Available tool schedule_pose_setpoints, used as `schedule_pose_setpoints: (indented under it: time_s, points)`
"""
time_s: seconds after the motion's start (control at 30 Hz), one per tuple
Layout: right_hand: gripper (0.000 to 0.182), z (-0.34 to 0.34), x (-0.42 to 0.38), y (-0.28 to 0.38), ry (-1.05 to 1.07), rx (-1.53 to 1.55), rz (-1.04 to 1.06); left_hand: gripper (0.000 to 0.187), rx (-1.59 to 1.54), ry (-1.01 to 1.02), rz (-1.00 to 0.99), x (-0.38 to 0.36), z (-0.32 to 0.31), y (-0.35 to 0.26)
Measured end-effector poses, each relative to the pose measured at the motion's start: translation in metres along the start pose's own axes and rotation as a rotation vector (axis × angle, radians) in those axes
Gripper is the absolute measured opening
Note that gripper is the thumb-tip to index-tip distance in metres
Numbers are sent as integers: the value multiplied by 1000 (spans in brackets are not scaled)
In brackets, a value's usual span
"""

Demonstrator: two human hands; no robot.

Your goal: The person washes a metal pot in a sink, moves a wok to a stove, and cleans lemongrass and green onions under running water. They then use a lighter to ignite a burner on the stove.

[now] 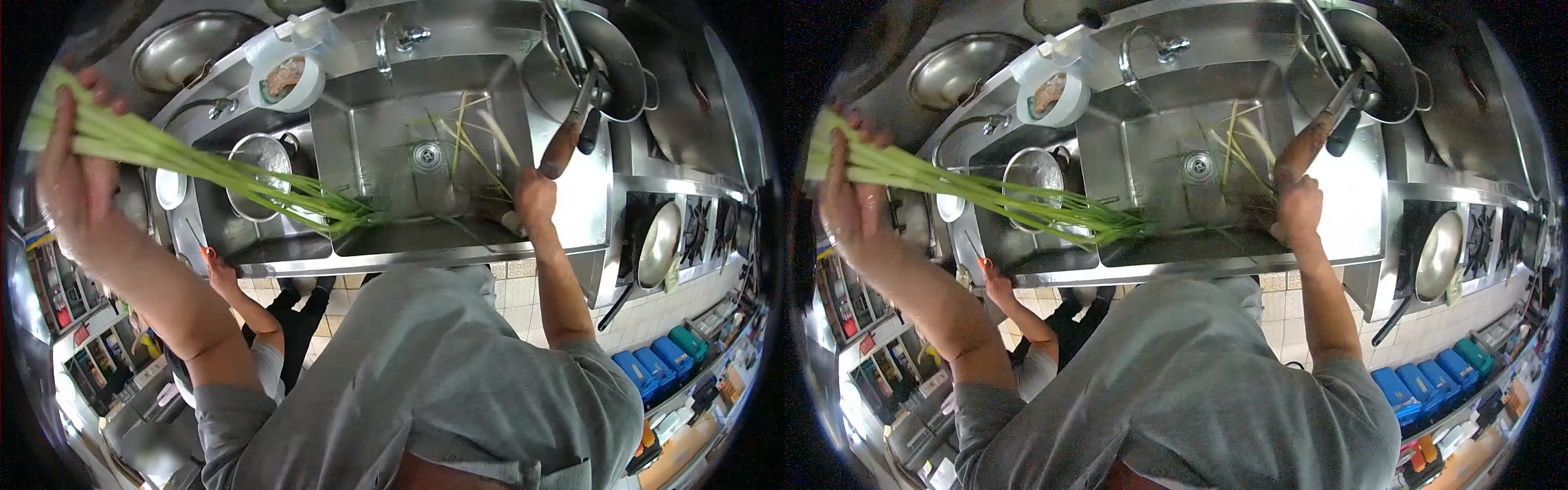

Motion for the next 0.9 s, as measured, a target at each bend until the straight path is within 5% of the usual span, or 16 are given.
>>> schedule_pose_setpoints:
  time_s: [0.03,0.07,0.2,0.27,0.4,0.43,0.5,0.53,0.63,0.77,0.83,0.9]
  points:
    - [17,-17,-4,23,-57,12,136,39,21,11,-29,-10,-29,11]
    - [15,-46,-4,46,140,-48,117,39,-107,144,-43,-18,-66,22]
    - [16,-209,-46,137,796,35,583,40,-320,173,10,-26,-105,72]
    - [15,-262,-64,146,1029,114,487,42,-219,71,61,-27,-105,92]
    - [16,-258,-45,165,1295,449,164,44,-237,30,118,-39,-84,106]
    - [17,-246,-30,168,1275,475,123,44,-242,29,110,-40,-78,106]
    - [23,-255,33,149,937,190,215,43,-180,-82,67,-49,-57,102]
    - [26,-263,74,124,661,216,78,41,-186,-85,35,-53,-54,101]
    - [35,-267,173,73,275,182,-5,39,-237,-74,-26,-62,-52,111]
    - [47,-281,219,86,156,-15,240,38,-185,-171,-9,-75,-43,149]
    - [68,-256,197,95,391,216,-128,38,-160,-216,23,-82,-35,163]
    - [87,-252,148,141,540,42,64,39,-122,-261,26,-90,-3,161]
Point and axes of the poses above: each hand's wrist, its own x-axis towards the middle knuckle, its own z-axis out of the back of the hand, y = z × x, the point moved 10 cm from there along x, towards the middle knuckle, and after that the axes turned 2 degrees about y, right-handed, at the moved point
